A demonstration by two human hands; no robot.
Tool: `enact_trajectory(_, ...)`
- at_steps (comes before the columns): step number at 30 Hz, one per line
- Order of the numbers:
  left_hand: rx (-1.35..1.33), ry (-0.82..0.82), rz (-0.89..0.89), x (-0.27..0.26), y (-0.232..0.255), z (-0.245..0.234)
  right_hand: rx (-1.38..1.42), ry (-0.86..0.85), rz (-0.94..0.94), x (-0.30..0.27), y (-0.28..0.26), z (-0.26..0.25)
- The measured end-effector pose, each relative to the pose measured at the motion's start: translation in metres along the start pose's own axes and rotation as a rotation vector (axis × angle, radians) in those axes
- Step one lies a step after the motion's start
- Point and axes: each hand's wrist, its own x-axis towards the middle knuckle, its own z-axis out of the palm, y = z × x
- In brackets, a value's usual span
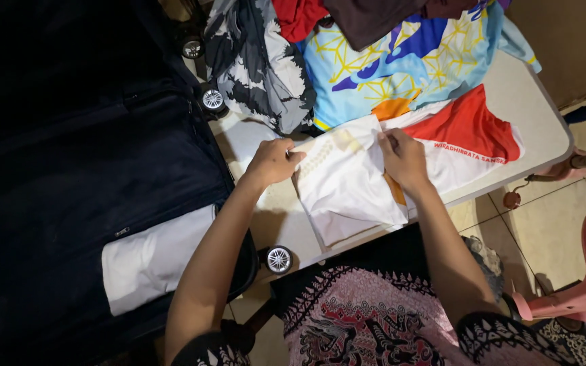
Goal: The person picks up a shirt from a pile on a table, spreads it out to flat, and then folds the sides and sleeves inward before folding it in half to place it inside a suitcase.
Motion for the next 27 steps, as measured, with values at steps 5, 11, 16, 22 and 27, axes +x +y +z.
enact_trajectory(5, -0.013, -0.018, -0.026, -0.002, 0.004, -0.004, -0.058, 0.085, -0.098, -0.035, -0.006, -0.021)
enact_trajectory(11, 0.058, -0.038, -0.057, -0.002, 0.01, -0.006, -0.241, -0.085, 0.164, -0.078, -0.004, -0.039)
enact_trajectory(16, 0.125, -0.107, -0.063, -0.001, 0.003, -0.001, -0.177, -0.132, -0.04, -0.107, 0.001, -0.051)
enact_trajectory(22, 0.128, -0.006, 0.029, 0.0, -0.007, 0.004, -0.051, -0.278, -0.512, -0.13, -0.005, -0.051)
enact_trajectory(27, 0.119, -0.015, -0.012, -0.003, -0.002, 0.003, -0.169, -0.259, -0.682, -0.138, -0.025, -0.027)
